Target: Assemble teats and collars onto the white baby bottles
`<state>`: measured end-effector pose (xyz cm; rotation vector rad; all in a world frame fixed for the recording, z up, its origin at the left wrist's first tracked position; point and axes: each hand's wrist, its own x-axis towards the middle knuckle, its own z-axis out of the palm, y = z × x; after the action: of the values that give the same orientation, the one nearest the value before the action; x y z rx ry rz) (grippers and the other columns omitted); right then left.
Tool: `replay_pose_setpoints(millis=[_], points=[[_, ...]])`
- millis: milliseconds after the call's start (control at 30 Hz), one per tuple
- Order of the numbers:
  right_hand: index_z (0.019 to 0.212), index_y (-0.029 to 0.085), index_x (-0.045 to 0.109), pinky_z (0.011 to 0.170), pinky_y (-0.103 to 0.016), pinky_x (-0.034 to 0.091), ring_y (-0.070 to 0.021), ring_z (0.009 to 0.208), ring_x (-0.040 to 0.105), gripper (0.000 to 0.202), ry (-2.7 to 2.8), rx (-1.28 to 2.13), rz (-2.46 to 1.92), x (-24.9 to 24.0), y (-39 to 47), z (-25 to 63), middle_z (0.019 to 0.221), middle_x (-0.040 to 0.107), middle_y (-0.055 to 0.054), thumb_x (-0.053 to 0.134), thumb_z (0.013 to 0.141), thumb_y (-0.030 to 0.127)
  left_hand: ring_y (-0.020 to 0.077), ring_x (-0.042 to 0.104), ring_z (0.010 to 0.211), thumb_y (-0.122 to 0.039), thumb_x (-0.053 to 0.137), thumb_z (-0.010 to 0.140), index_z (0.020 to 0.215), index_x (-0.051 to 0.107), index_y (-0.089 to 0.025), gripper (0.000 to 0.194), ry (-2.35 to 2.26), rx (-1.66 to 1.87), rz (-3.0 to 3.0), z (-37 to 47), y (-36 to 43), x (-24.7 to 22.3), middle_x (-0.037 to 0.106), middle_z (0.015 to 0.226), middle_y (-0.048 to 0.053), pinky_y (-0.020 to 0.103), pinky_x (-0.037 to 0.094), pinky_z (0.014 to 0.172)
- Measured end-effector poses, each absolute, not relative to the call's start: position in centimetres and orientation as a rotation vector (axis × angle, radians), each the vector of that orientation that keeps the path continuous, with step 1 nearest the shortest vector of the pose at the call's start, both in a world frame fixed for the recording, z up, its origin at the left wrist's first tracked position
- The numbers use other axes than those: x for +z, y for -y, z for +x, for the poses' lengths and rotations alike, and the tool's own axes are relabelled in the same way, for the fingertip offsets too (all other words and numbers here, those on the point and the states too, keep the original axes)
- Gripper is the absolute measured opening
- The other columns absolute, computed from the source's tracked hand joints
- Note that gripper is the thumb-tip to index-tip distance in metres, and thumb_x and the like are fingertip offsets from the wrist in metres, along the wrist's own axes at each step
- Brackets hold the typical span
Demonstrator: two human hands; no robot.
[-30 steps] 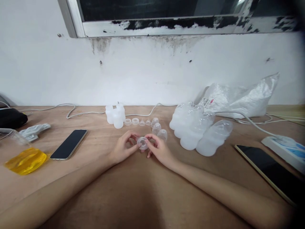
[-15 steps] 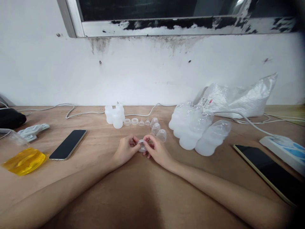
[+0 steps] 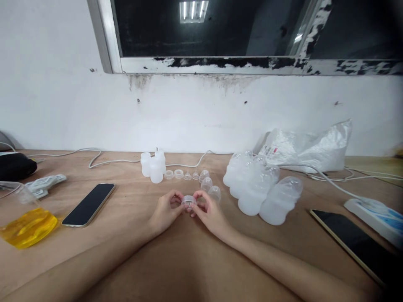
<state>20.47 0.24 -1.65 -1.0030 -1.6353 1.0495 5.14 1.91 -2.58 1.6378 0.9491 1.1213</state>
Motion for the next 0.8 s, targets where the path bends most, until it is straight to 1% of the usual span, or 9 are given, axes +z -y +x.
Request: replay_pose_setpoints(millis=[100, 300, 400, 500, 633, 800], points=[[0.081, 0.022, 0.037, 0.058, -0.029, 0.05, -0.0127, 0.059, 0.059, 0.013, 1.671, 0.987, -1.035, -1.57, -0.12, 20.4, 0.067, 0.054, 0.003, 0.048, 0.076, 0.027, 0.0149, 0.061, 0.069, -0.026, 0.059, 0.071, 0.076, 0.046, -0.016, 0.018, -0.957, 1.13, 1.685, 5.24, -1.83, -2.53, 0.062, 0.073, 0.003, 0.029, 0.05, 0.065], [0.08, 0.022, 0.036, 0.058, -0.031, 0.049, -0.0146, 0.058, 0.058, 0.009, 1.742, 0.873, -1.093, -1.87, -0.21, 20.35, 0.063, 0.053, 0.003, 0.045, 0.079, 0.025, 0.0142, 0.062, 0.063, -0.027, 0.059, 0.07, 0.072, 0.046, -0.016, 0.017, -1.004, 1.144, 1.713, 5.75, -1.39, -2.0, 0.061, 0.067, 0.001, 0.026, 0.049, 0.059], [0.083, 0.022, 0.037, 0.059, -0.03, 0.049, -0.014, 0.061, 0.059, 0.01, 1.745, 0.892, -1.063, -2.0, -0.26, 20.32, 0.069, 0.055, 0.002, 0.045, 0.079, 0.025, 0.0138, 0.061, 0.062, -0.027, 0.058, 0.07, 0.073, 0.047, -0.016, 0.017, -1.016, 1.167, 1.69, 5.66, -1.62, -2.13, 0.061, 0.069, 0.001, 0.025, 0.049, 0.057], [0.086, 0.022, 0.038, 0.059, -0.028, 0.049, -0.0136, 0.066, 0.059, 0.014, 1.73, 0.91, -1.019, -2.03, -0.29, 20.33, 0.078, 0.057, 0.0, 0.049, 0.077, 0.026, 0.0125, 0.058, 0.059, -0.029, 0.057, 0.071, 0.078, 0.045, -0.016, 0.019, -0.975, 1.174, 1.607, 5.4, -1.95, -2.4, 0.061, 0.074, 0.002, 0.024, 0.049, 0.051], [0.087, 0.021, 0.039, 0.056, -0.027, 0.047, -0.0119, 0.058, 0.056, 0.013, 1.721, 0.904, -1.043, -1.94, -0.29, 20.46, 0.073, 0.057, 0.001, 0.047, 0.078, 0.027, 0.0143, 0.058, 0.067, -0.03, 0.061, 0.068, 0.078, 0.044, -0.016, 0.024, -0.918, 1.165, 1.612, 5.26, -1.96, -2.56, 0.059, 0.075, 0.002, 0.022, 0.049, 0.046], [0.084, 0.021, 0.038, 0.054, -0.025, 0.045, -0.0121, 0.057, 0.055, 0.012, 1.749, 0.879, -1.058, -1.71, -0.1, 20.5, 0.069, 0.056, 0.001, 0.047, 0.078, 0.024, 0.0162, 0.059, 0.071, -0.028, 0.058, 0.07, 0.075, 0.046, -0.016, 0.018, -0.984, 1.19, 1.724, 5.28, -1.53, -2.3, 0.059, 0.074, 0.003, 0.021, 0.049, 0.044]])
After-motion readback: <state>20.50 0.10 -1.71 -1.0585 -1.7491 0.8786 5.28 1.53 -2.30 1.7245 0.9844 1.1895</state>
